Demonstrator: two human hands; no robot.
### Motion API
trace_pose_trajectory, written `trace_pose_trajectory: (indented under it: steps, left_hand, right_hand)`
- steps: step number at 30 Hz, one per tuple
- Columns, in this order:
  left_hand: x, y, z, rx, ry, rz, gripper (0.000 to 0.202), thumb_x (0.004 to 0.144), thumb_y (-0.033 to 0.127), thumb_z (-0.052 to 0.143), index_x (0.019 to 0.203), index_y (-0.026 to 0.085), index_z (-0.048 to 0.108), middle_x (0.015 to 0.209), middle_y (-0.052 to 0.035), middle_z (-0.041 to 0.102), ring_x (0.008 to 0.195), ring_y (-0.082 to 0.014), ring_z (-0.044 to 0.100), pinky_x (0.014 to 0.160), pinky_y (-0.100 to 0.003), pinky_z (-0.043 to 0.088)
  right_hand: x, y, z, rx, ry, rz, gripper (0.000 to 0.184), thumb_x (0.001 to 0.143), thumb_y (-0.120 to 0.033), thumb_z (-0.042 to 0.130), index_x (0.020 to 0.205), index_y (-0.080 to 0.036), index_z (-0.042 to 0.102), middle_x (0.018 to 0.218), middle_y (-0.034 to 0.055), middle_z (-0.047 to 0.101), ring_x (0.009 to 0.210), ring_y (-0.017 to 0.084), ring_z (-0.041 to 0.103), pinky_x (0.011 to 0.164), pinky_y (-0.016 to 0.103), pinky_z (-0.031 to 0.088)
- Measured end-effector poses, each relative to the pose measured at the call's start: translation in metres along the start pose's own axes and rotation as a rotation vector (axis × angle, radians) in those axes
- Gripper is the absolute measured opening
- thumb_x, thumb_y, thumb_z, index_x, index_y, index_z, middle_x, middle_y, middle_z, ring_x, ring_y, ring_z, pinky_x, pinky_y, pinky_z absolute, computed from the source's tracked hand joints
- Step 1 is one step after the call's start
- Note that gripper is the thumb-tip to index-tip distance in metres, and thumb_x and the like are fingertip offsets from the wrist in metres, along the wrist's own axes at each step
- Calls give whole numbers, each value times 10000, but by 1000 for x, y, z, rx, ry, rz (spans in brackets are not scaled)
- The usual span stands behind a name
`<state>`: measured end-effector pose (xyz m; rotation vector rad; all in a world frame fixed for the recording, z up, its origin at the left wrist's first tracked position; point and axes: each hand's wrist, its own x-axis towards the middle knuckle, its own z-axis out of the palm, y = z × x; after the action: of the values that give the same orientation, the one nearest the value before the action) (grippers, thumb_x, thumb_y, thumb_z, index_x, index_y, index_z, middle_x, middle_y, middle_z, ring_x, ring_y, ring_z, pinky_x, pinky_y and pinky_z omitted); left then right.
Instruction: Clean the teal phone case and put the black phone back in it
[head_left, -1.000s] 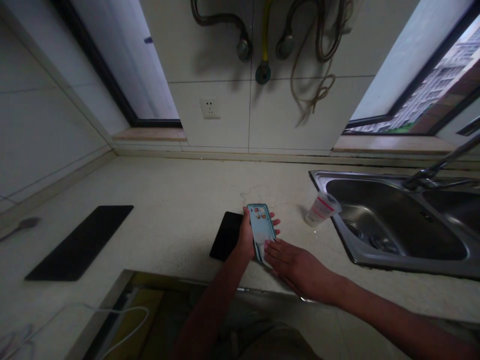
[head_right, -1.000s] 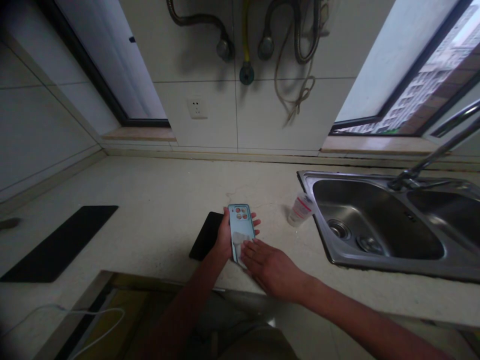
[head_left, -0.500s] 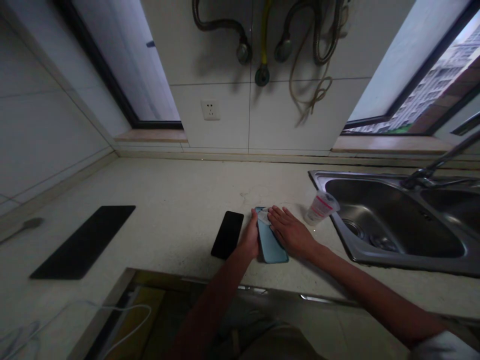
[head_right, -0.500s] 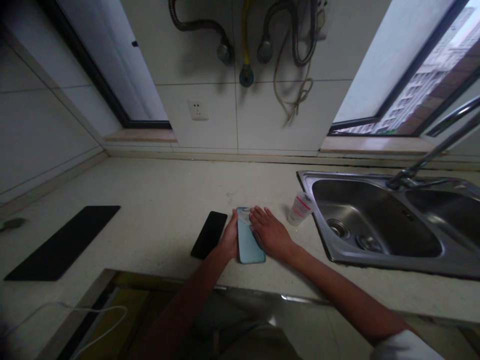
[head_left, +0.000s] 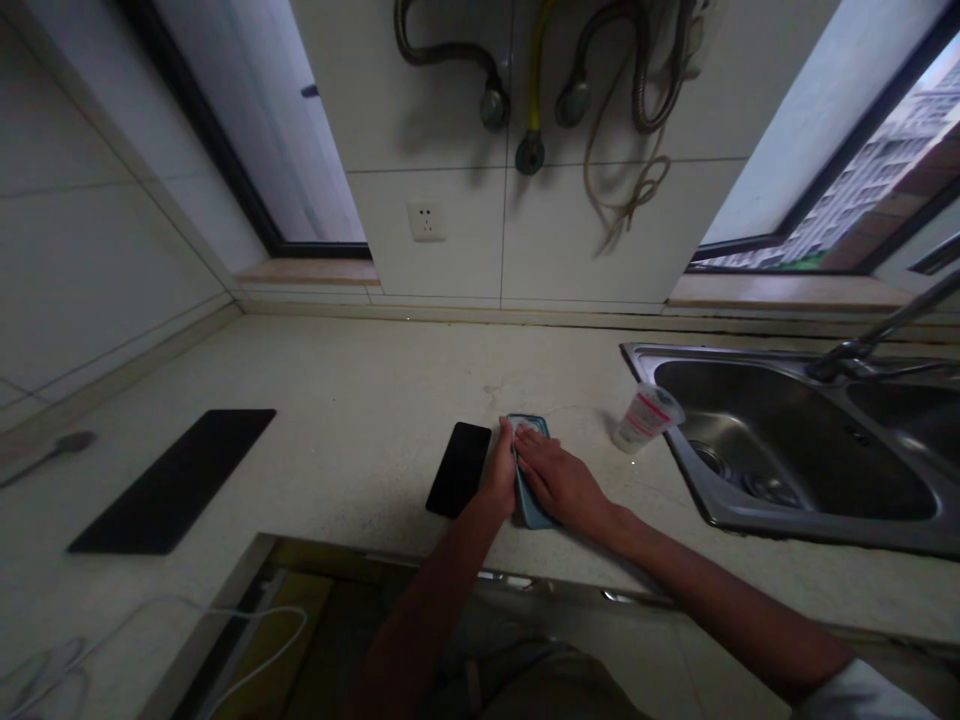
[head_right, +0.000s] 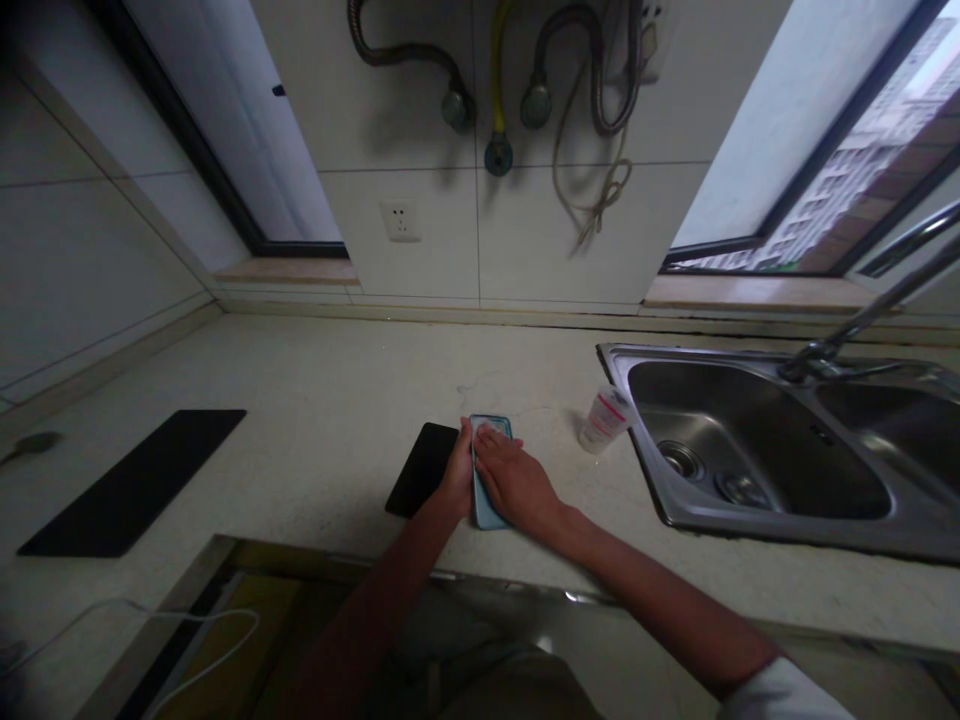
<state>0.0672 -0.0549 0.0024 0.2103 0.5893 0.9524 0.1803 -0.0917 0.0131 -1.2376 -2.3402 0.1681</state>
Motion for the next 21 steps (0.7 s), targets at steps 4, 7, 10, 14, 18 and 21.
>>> trace_pose_trajectory:
  steps: [4,7,10,14,18,21]
  left_hand:
    - [-1,6,-1,-1,43,-27,643,936,651,414,1254,147,655,1019,-173,751,874,-302,733,801,-433,577]
    - [-3,10,0,7,91,-12,685,939,674,349,1239,139,653,1006,-177,746,858,-293,730,753,-412,579]
    - [-6,11,1,50,107,-23,723,951,675,274,1224,121,650,956,-172,741,811,-275,723,720,-397,574]
    - [-5,12,-1,89,77,-60,779,933,708,245,1161,94,666,859,-163,726,687,-249,691,655,-377,554]
    - [-1,13,-6,61,23,-107,800,903,745,279,1105,79,674,861,-179,714,690,-270,685,660,-401,543]
    - [-1,14,-7,56,21,-124,688,918,696,345,1024,100,671,867,-163,711,709,-271,691,651,-400,544]
  right_hand:
    - [-23,-12,-13,29,-69,-164,440,982,-206,435,1385,-93,571,1431,197,563,1378,273,493,1121,465,456]
    - [-40,-21,-27,60,-150,-307,459,962,-166,423,1390,-72,558,1431,198,564,1399,258,467,1135,452,441]
    - [-50,-19,-37,39,-209,-373,469,944,-123,418,1390,-75,554,1438,189,559,1399,249,466,1154,457,415]
    - [-56,2,-44,-30,-237,-369,490,892,-72,465,1364,-136,581,1403,148,605,1365,241,509,1170,490,380]
    - [-60,25,-46,-15,-226,-389,525,831,-39,492,1330,-154,606,1363,138,641,1360,243,516,1185,532,337]
    - [-59,34,-47,118,-126,-393,469,884,-90,469,1318,-188,617,1315,110,679,1315,223,564,1182,508,353]
